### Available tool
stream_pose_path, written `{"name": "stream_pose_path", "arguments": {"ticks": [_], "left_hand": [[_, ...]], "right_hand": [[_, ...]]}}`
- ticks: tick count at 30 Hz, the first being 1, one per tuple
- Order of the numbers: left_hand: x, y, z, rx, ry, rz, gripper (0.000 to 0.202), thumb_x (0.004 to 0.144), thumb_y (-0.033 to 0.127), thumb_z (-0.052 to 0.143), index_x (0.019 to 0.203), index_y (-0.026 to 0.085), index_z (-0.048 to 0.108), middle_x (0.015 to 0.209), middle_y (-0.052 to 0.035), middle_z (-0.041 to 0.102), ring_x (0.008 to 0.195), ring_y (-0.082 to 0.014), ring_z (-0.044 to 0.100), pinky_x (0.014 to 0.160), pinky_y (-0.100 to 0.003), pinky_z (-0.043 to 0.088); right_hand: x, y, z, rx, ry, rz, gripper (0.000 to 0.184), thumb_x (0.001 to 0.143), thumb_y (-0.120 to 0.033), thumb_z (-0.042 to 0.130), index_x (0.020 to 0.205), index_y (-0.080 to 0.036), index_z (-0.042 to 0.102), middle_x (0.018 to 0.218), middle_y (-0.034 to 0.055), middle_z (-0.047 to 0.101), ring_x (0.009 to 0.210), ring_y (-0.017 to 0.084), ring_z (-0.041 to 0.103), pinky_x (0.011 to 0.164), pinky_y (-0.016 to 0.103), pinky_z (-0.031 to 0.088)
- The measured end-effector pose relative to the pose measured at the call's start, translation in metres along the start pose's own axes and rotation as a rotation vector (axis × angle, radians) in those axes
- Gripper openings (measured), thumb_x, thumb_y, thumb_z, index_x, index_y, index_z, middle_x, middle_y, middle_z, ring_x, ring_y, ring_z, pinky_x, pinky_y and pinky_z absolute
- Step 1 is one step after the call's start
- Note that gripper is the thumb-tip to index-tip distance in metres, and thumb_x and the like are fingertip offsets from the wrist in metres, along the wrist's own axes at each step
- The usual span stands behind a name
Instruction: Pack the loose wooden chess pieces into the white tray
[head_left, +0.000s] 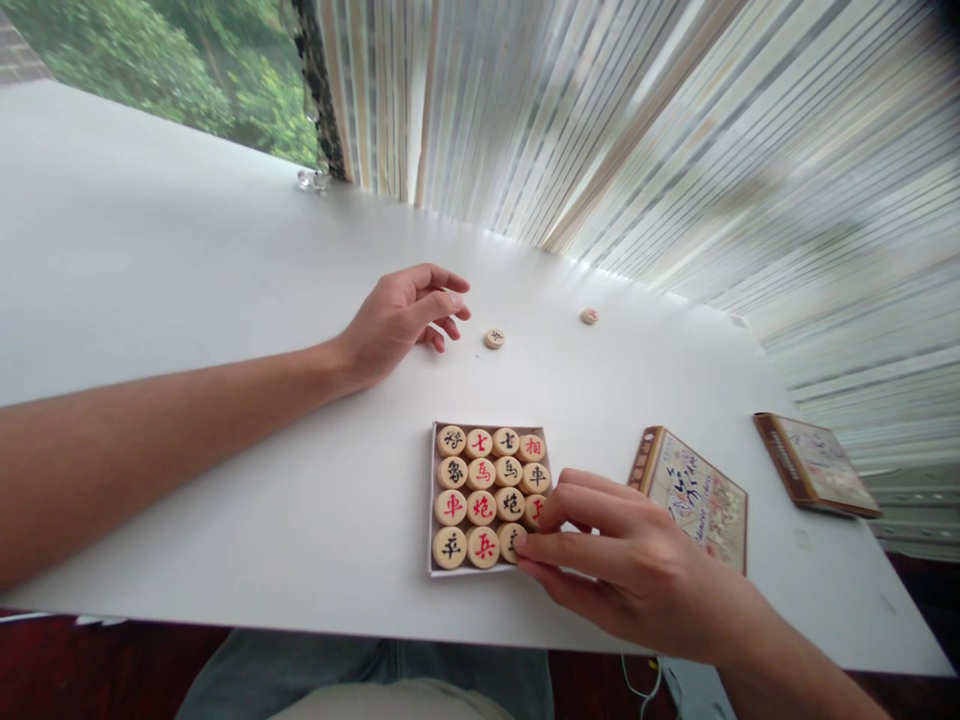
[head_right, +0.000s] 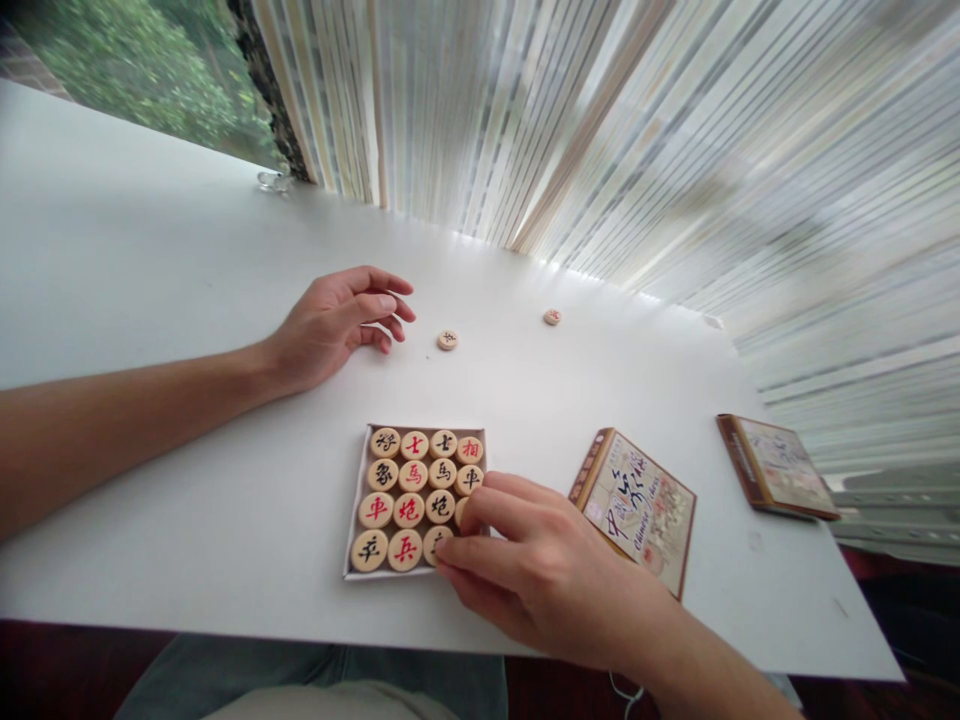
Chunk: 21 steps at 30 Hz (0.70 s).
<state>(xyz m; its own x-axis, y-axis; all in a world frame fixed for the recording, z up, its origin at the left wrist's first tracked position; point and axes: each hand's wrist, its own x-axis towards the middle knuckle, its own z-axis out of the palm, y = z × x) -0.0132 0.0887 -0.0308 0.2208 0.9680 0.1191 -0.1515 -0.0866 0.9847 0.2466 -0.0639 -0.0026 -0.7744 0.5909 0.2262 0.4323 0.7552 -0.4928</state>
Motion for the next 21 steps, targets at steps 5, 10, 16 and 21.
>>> {"name": "stream_pose_path", "arguments": {"ticks": [5, 10, 16, 21], "left_hand": [[0.001, -0.001, -0.001, -0.003, -0.007, 0.001, 0.031, 0.082, 0.026, 0.072, 0.109, 0.011, 0.067, 0.094, -0.0084, 0.072, 0.074, -0.0163, 0.067, 0.06, -0.027, 0.051], [0.002, -0.004, -0.004, 0.001, -0.026, -0.006, 0.032, 0.083, 0.03, 0.075, 0.109, 0.012, 0.069, 0.095, -0.0075, 0.072, 0.074, -0.0157, 0.067, 0.061, -0.026, 0.052], [0.002, -0.007, -0.008, 0.024, -0.049, 0.003, 0.035, 0.085, 0.033, 0.076, 0.111, 0.011, 0.069, 0.098, -0.0081, 0.073, 0.078, -0.0162, 0.068, 0.063, -0.027, 0.053], [0.003, -0.011, -0.01, 0.043, -0.065, 0.018, 0.038, 0.084, 0.036, 0.076, 0.111, 0.011, 0.069, 0.097, -0.0082, 0.074, 0.078, -0.0168, 0.068, 0.064, -0.028, 0.053]], "right_hand": [[0.001, -0.002, -0.002, 0.049, 0.046, 0.013, 0.012, 0.097, -0.011, 0.069, 0.105, -0.018, 0.076, 0.089, 0.0069, 0.071, 0.074, 0.017, 0.059, 0.063, 0.03, 0.048], [0.0, -0.009, -0.015, 0.16, 0.141, 0.092, 0.015, 0.094, -0.007, 0.068, 0.102, -0.018, 0.075, 0.084, 0.0046, 0.071, 0.072, 0.013, 0.063, 0.062, 0.025, 0.048], [-0.025, -0.006, -0.007, 0.189, 0.19, 0.294, 0.024, 0.102, -0.019, 0.058, 0.078, -0.019, 0.062, 0.065, 0.0002, 0.061, 0.058, 0.012, 0.057, 0.055, 0.025, 0.041], [-0.043, 0.011, 0.01, 0.112, 0.267, 0.373, 0.038, 0.108, -0.029, 0.053, 0.072, -0.02, 0.055, 0.062, -0.0009, 0.055, 0.055, 0.012, 0.053, 0.055, 0.027, 0.037]]}}
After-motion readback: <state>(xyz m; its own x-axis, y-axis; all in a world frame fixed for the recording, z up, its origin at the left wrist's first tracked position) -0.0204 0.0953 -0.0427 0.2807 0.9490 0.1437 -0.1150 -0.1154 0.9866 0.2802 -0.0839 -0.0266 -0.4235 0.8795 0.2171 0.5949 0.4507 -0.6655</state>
